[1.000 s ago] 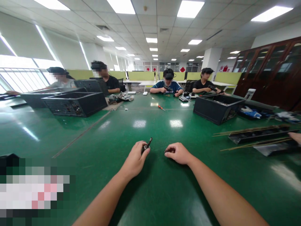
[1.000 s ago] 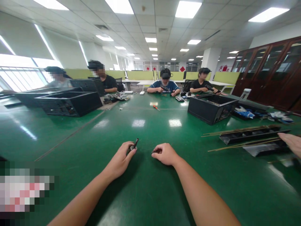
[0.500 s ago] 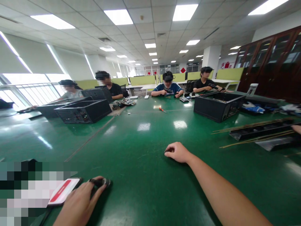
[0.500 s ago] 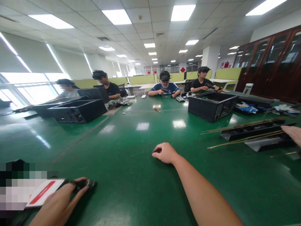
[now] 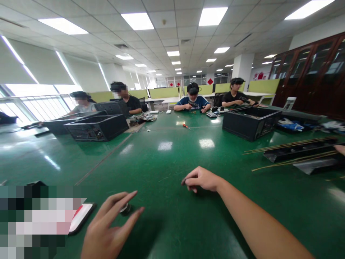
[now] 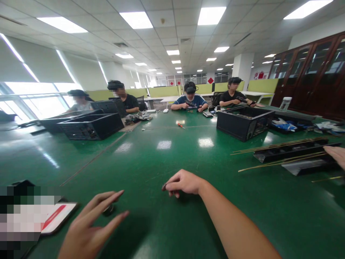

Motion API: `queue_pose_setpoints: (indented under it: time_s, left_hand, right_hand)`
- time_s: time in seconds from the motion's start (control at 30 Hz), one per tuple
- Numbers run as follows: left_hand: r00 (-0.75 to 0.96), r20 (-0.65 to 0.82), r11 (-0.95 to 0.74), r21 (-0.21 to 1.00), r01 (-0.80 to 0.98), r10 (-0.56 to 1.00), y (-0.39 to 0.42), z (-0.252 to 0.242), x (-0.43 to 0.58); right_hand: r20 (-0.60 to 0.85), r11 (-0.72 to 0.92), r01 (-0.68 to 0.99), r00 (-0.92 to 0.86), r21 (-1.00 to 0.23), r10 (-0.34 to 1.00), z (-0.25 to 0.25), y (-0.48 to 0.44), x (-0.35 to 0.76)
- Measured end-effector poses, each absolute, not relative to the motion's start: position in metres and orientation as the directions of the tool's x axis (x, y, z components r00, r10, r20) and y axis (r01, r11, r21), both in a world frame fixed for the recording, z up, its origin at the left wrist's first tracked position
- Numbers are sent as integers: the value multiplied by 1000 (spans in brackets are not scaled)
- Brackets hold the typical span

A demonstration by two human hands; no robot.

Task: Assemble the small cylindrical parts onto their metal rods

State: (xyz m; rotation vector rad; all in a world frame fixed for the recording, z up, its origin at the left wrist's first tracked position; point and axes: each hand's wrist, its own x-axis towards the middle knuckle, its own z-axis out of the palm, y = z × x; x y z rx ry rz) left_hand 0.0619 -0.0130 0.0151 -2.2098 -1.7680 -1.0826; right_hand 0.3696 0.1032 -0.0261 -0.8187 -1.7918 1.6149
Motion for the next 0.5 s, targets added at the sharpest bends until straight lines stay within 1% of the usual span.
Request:
queue_pose_setpoints:
  time_s: [0.07, 0.1, 0.17, 0.2, 0.37, 0.43, 0.5]
  left_hand:
    - [171, 521, -416, 400, 816, 836, -13, 15, 91]
    - [226, 498, -467, 436, 769, 837, -11, 13, 105]
    - [302, 472, -538, 519, 664, 828, -3, 8, 129]
    - [312, 471, -552, 556, 621, 825, 1, 5, 138]
    - [239, 465, -521, 710, 475, 852, 13, 2, 166]
    - [216, 467, -512, 734, 446, 858, 9, 7, 163]
    - [119, 509, -495, 715, 494, 853, 2, 13, 147]
  right_hand:
    - [-14, 32, 43, -774, -999, 633, -21, 94, 364]
    - [-31, 21, 53, -811, -998, 585, -19, 90, 362]
    - [-46, 17, 65, -841, -998, 539, -17, 85, 358]
    - [-46, 19, 65, -846, -998, 531, -16, 84, 357]
    - [-19, 24, 37, -851, -999, 525, -14, 84, 356]
    - [2, 12, 5, -849, -1000, 528, -15, 85, 356]
    - [8, -10, -15, -848, -1000, 530, -19, 88, 357]
